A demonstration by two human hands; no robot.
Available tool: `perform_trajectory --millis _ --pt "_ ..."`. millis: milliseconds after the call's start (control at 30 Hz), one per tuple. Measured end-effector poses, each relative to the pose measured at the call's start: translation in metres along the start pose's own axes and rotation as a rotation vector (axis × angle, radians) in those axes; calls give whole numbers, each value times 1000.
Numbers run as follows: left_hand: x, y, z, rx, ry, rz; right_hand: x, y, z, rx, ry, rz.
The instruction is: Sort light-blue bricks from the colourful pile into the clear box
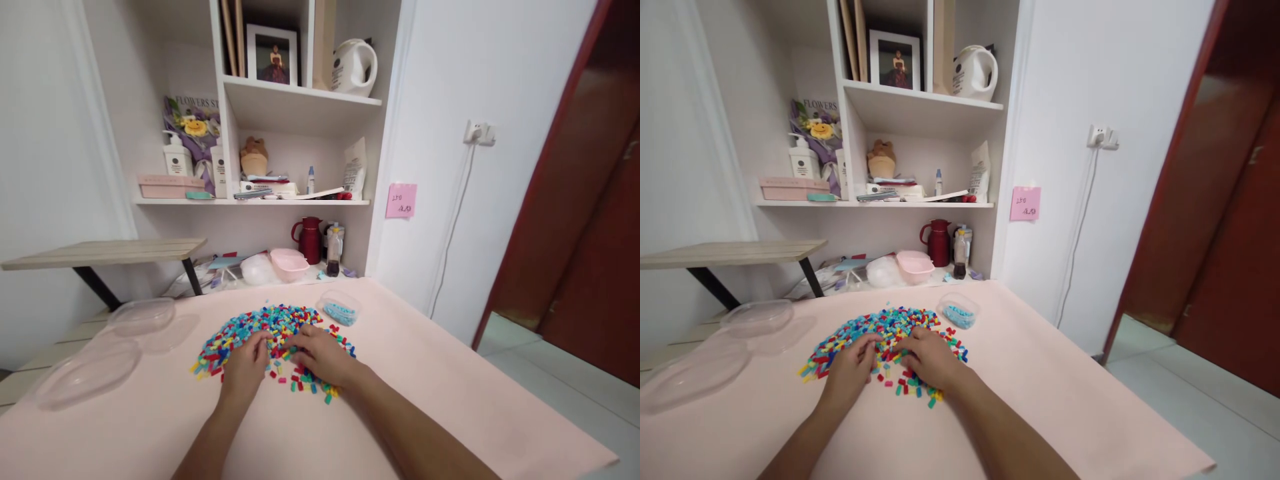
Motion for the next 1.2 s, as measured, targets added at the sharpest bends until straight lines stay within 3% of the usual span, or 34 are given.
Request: perform_trajectory --millis 200,433,633,1033,1200 --pt "-1 -2 -3 41 -9 54 -5 15 -11 36 -74 -11" --pt "0 -1 -3 37 5 67 -8 18 -8 -4 -41 -42" --pt "-1 0 -7 0 42 87 -11 19 -9 -179 63 -31" --pt "3 7 3 -38 394 20 -10 13 8 -597 281 168" --pt "5 10 4 -53 485 28 -11 14 6 -750 321 187"
Point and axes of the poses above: each hand's wrist, its own x-axis away from the middle knuckle, its own y-axis out of the palm, z = x × y, the point moved 1 cm from there along -x, towards the middle knuckle, and after that the axes turned 9 degrees about x, right-handed, at the moved point
